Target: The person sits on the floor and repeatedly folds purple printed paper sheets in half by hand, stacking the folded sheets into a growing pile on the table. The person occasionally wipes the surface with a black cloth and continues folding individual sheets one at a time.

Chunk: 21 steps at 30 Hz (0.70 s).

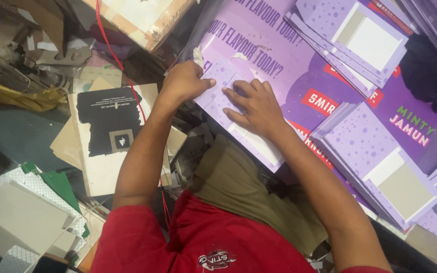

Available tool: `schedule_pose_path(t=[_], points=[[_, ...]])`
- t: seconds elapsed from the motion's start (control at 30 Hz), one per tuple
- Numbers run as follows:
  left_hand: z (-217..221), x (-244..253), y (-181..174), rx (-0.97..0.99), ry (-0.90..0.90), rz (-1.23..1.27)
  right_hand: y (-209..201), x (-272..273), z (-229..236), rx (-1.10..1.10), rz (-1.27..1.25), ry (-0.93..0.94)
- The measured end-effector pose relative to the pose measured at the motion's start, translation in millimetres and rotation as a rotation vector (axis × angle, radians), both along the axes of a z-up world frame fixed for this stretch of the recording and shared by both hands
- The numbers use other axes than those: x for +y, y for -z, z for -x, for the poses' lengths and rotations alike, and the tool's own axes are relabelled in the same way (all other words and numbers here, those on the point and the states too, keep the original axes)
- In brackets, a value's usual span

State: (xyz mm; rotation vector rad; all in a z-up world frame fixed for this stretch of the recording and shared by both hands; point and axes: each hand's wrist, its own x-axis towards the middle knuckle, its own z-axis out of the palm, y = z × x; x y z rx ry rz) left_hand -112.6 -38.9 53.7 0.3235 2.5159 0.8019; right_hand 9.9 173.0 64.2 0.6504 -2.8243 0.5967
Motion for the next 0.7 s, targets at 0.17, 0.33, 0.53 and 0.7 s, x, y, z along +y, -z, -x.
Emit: schedule_pose_path(t=[0.17,0.33,0.53,0.7], points=[[-6.5,0.0,3.6,0.062,0.012,-0.015,1.3,-10.0,2.6,-0.029,-0.203,0.075],[-3.2,-1.3,-0.2,0.01,-0.019,-0.051,4.2,-15.0,14.7,0.072,-0.154,0.228],[-3.4,-2.2,-3.3,0.006,0.011,-0.034,10.6,-18.1,15.2,0.084,-0.08,0.313],[-4.9,0.4,-1.9,0.041,-0.011,-0.025,11.6,-17.6,12.3,0.105,0.01,0.162]])
